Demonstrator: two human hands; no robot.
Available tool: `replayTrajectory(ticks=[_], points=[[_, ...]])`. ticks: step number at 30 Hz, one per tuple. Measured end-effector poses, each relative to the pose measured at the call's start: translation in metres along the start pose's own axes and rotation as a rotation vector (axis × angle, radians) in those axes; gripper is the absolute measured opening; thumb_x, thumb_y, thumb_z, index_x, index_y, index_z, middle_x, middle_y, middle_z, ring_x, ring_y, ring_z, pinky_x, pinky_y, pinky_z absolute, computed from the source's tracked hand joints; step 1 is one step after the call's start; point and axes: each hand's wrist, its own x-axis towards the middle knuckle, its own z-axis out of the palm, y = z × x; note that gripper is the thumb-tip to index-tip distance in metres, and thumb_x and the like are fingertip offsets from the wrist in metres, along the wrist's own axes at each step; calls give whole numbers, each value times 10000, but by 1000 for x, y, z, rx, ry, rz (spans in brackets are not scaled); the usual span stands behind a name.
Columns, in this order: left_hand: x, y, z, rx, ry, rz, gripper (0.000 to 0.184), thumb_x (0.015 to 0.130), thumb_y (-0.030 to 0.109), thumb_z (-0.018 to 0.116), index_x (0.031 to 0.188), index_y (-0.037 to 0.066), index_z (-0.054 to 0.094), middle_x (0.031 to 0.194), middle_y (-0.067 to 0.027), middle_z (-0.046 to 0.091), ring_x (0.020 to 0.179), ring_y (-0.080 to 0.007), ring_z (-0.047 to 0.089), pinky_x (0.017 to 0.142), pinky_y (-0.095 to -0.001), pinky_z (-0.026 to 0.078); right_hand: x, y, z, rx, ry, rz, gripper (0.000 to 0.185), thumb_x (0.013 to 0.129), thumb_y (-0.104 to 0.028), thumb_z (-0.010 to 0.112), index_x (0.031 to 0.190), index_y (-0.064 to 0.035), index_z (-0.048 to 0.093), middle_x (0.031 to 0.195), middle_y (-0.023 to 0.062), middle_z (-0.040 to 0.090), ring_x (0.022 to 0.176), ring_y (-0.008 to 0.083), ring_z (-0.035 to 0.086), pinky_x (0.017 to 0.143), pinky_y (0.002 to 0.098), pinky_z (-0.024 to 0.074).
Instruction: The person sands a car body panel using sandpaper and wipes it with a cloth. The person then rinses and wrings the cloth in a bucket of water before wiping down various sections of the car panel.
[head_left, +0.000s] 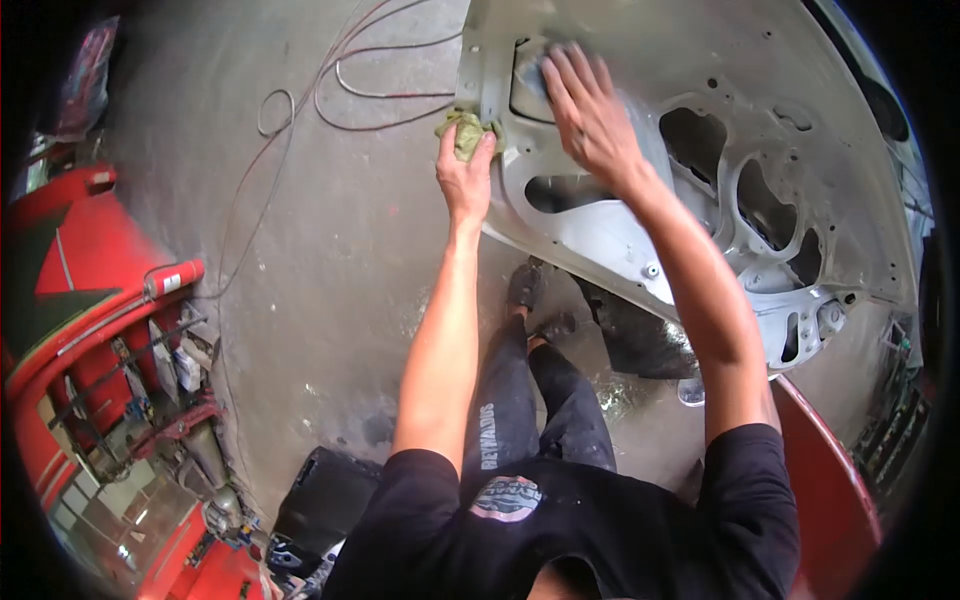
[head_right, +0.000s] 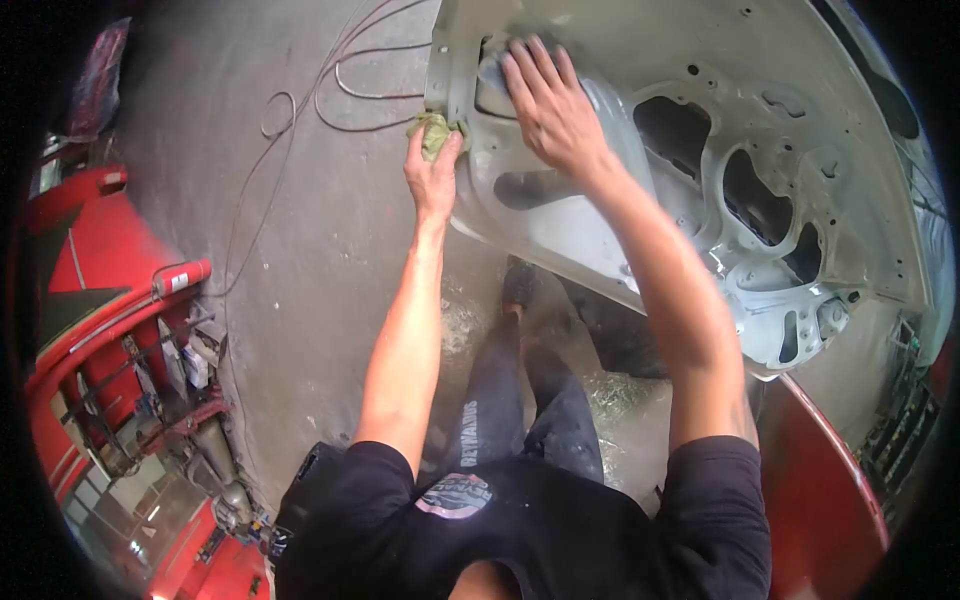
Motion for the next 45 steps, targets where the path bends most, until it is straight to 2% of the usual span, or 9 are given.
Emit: replayTrajectory(ticks=[10,14,15,19,23,27,34,39,45], points=[[3,-8,1,0,32,-13,502,864,162,760,1286,-11,550,1126,-97,661,1009,-176,612,906,-321,493,10,13,-13,-72,-70,-208,544,903,-83,518,1438,3,462,1512,166,463,1465,335,353,1203,539,244],[2,-3,-7,4,26,-53,508,844,225,769,1250,-12,577,1087,-118,694,983,-206,635,904,-347,499,74,-8,-22,-206,-299,-371,334,871,-131,561,1138,37,670,1244,150,629,1332,349,482,1175,521,304],[7,-2,-8,33,34,-65,544,819,245,780,1257,-10,584,1091,-137,704,989,-224,648,909,-363,503,73,-6,-12,-187,-168,-405,270,864,-173,570,988,28,701,1112,133,665,1291,328,513,1174,498,309],[3,-4,-5,99,105,-40,549,807,228,778,1262,-15,589,1107,-180,700,1027,-282,667,919,-386,507,60,-6,-12,-164,-141,-674,236,890,-175,543,896,12,687,1076,116,685,1292,300,528,1207,487,272],[2,-7,-12,82,110,-20,484,817,193,766,1223,-19,608,1111,-191,692,1032,-308,663,915,-397,509,109,-11,-27,-257,-413,-551,212,888,-122,546,972,20,679,1087,114,682,1293,302,546,1201,497,294],[4,-5,-10,69,117,-35,472,814,190,770,1205,-22,611,1101,-203,691,1020,-327,665,908,-412,510,59,-23,-18,-140,-213,-590,224,830,-80,588,1019,-7,682,1111,81,688,1328,293,527,1203,515,283],[1,-9,-7,111,111,6,451,816,170,774,1198,-6,613,1063,-200,702,1004,-346,672,901,-425,515,77,-6,-19,-209,-380,-504,307,858,-129,599,1123,6,676,1207,103,664,1329,304,510,1196,525,288],[3,-12,-11,89,78,-23,436,822,157,771,1196,0,609,1069,-185,703,1008,-332,671,897,-425,514,25,3,-53,-162,-518,-616,520,868,-75,612,1384,-30,557,1497,64,497,1464,257,365,1223,522,257],[2,-21,-9,102,95,25,467,832,231,769,1219,49,582,1102,-210,650,1023,-372,623,907,-471,496,38,-1,-25,-237,-471,-684,611,859,-96,610,1460,-99,499,1580,-9,407,1515,220,265,1253,523,206]])
